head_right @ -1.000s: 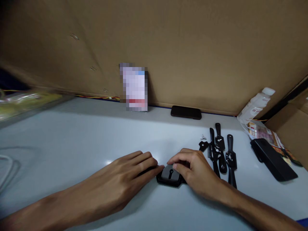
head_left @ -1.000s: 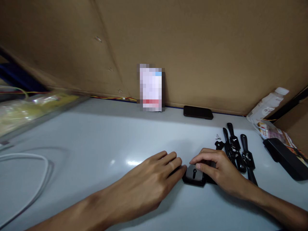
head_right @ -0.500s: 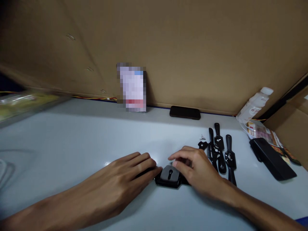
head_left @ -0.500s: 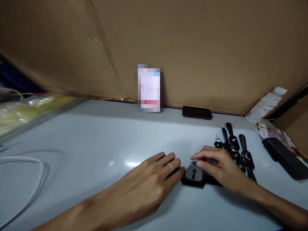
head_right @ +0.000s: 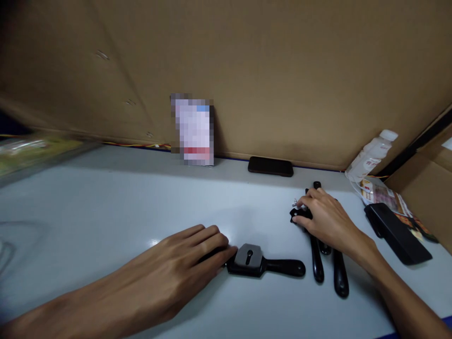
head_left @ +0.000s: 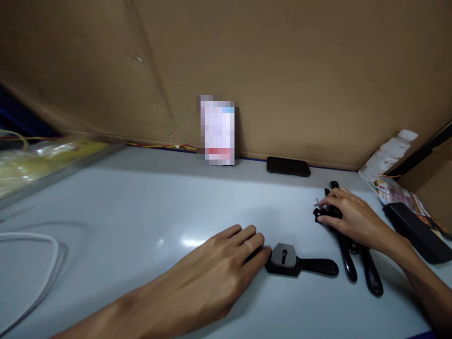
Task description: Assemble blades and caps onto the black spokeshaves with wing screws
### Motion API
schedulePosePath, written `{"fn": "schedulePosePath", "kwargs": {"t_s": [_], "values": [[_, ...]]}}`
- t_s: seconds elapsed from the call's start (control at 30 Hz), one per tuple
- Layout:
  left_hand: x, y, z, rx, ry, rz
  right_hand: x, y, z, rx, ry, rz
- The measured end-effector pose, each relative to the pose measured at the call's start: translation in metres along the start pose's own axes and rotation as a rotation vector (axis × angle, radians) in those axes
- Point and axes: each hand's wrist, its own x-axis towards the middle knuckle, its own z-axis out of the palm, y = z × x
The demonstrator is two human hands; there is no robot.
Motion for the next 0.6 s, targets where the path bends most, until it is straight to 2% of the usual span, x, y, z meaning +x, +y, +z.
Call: {"fn": "schedulePosePath", "kwargs": {"t_s": [0.23, 0.33, 0.47, 0.6], "values": [[0.0, 0.001, -0.001, 0.015, 0.014, 0.016, 0.0, -0.016, 0.002, 0.152, -0.116, -0.057], [0.0, 0.001, -0.001, 0.018, 0.01, 0.017, -0.001, -0.037, 0.005, 0.285, -0.093, -0.061], [0.001, 0.0, -0.001, 0.026, -0.006, 0.012, -0.01, -0.071, 0.013, 0.63, -0.076, -0.027], [0.001, 0.001, -0.002, 0.025, 0.014, 0.008, -0.018, -0.089, 0.021, 0.694, -0.095, 0.008]]}}
